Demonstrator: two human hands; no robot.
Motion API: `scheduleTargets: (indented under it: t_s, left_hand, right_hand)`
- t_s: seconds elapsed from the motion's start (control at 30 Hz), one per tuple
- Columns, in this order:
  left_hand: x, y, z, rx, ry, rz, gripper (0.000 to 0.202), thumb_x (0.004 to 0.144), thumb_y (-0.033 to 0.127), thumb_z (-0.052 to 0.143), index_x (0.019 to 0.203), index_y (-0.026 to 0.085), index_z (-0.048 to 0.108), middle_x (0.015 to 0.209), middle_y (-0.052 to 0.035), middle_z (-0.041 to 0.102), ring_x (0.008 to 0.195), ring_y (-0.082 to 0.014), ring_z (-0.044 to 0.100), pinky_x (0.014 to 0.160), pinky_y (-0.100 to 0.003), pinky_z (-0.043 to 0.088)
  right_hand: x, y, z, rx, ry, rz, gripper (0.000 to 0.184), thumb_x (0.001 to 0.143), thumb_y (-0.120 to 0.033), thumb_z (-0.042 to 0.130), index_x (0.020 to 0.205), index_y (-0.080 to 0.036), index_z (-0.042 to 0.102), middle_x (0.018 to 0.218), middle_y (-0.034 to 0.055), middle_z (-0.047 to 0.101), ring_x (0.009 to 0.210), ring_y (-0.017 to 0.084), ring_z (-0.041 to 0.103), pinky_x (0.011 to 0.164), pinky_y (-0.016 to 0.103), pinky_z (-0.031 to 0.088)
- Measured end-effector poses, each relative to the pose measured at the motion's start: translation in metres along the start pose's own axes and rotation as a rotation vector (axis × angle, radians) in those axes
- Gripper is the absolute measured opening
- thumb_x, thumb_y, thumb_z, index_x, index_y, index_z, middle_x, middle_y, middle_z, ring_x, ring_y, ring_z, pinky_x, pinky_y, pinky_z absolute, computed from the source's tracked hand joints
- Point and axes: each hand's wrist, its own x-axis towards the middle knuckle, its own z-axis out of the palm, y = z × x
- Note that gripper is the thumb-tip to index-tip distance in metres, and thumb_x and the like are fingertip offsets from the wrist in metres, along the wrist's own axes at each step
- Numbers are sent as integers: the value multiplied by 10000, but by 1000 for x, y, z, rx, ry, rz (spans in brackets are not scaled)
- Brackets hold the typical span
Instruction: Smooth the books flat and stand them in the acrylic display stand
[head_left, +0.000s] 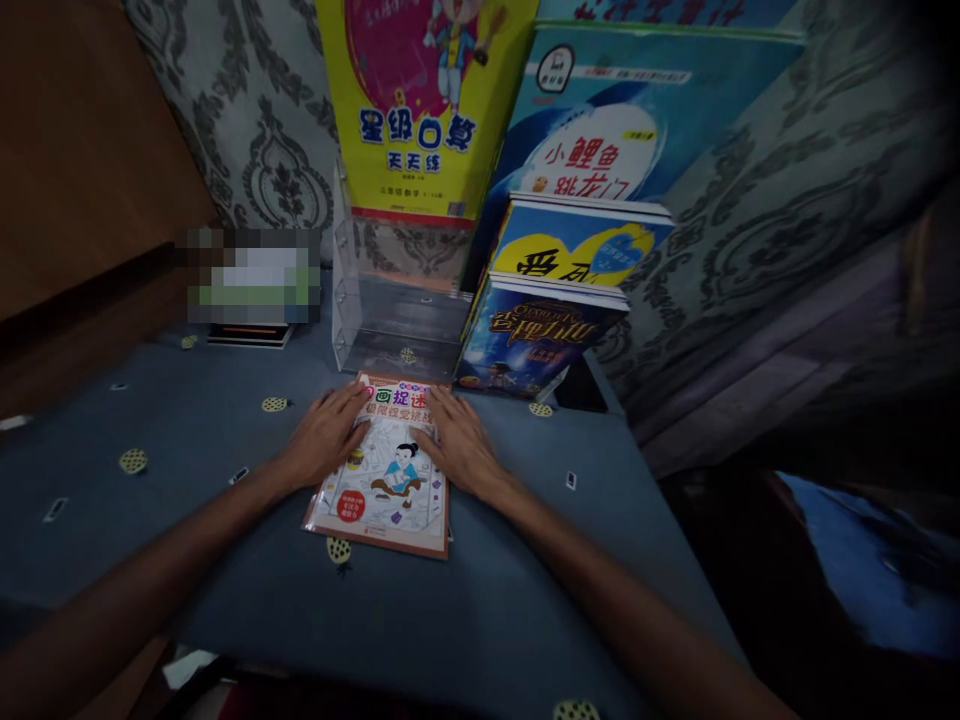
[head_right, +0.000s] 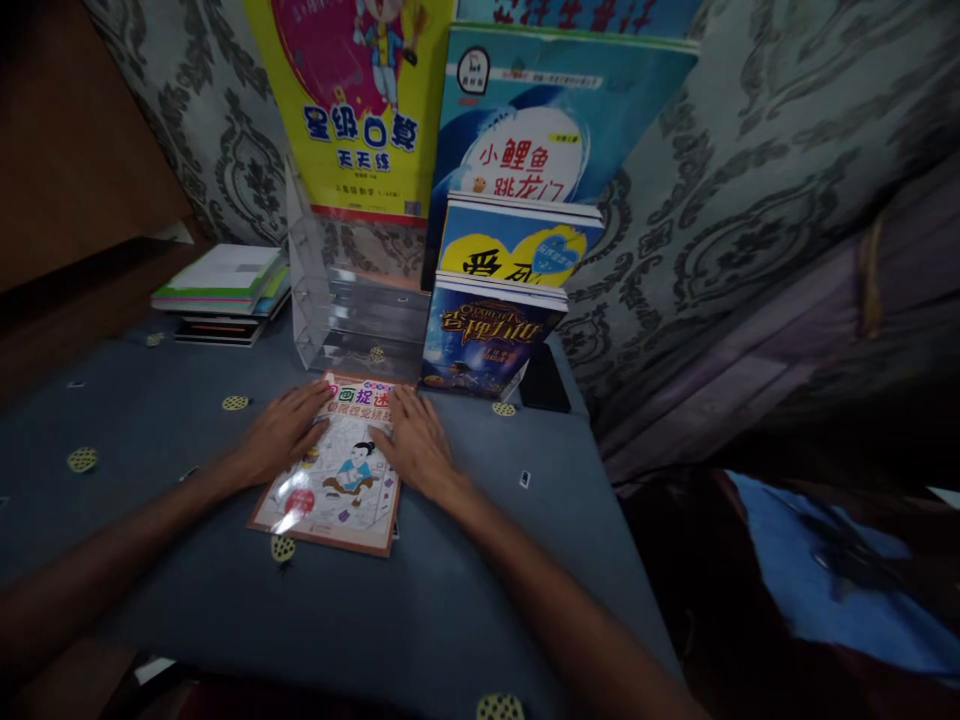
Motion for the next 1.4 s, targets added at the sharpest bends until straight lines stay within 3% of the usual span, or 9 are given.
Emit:
scheduleTargets:
  t_s: [0.27, 0.53, 0.7, 0.83, 1.1, 1.4]
  left_hand:
    - [1, -3, -4, 7, -3, 20, 474, 1040, 377, 364, 1441, 163, 499, 1536, -151, 523, 1423, -264, 489, 1156, -484, 401]
    - [14, -11, -11, 39, -109, 31, 594, 1030, 490, 380, 1495, 123, 426, 1594, -191, 435, 1464, -315, 430, 1132, -522, 398]
    - [13, -9, -13, 45, -100, 56, 541, 1034, 426, 388, 1476, 126, 474, 1575, -185, 465, 1470, -306, 425, 1150, -526, 383]
    - [5, 10, -17, -12, -140, 210, 476, 1032, 335, 405, 1462, 167, 518, 1548, -149, 511, 1456, -280, 451, 1195, -554, 334]
    - [-33, 79, -28, -216, -234, 582, 420, 1056, 247, 396, 1448, 234, 547, 1541, -92, 533, 1466, -222, 451, 1250, -498, 289]
    - [-44, 92, -34, -235, -244, 588, 383, 1040, 274, 472, 1403, 237, 587, 1568, -110, 494, 1481, -245, 433, 1236, -508, 320]
  right_hand:
    - [-10, 26, 2, 43, 76, -24, 648, 1006, -496, 499, 1513, -93, 478, 1584, 198, 448, 1496, 328, 392, 1229, 545, 312]
    - [-10, 24, 3, 7, 82, -30, 635, 1011, -466, 485, 1516, -82, 467, 1576, 204, 459, 1494, 319, 397, 1230, 545, 307]
    - [-9, 19, 1, -10, 62, -19, 620, 1010, -444, 476, 1514, -83, 468, 1590, 201, 436, 1504, 320, 378, 1228, 558, 302]
    - [-9, 17, 0, -17, 45, 0, 631, 1009, -432, 477, 1523, -66, 451, 1600, 202, 421, 1511, 316, 364, 1239, 545, 283]
    - [-9, 14, -3, -3, 41, 3, 637, 1012, -425, 450, 1520, -41, 440, 1608, 203, 407, 1516, 313, 352, 1240, 538, 266]
    - [-9, 16, 0, -26, 67, -7, 606, 1006, -413, 452, 1500, -61, 467, 1588, 205, 441, 1497, 320, 381, 1219, 543, 285]
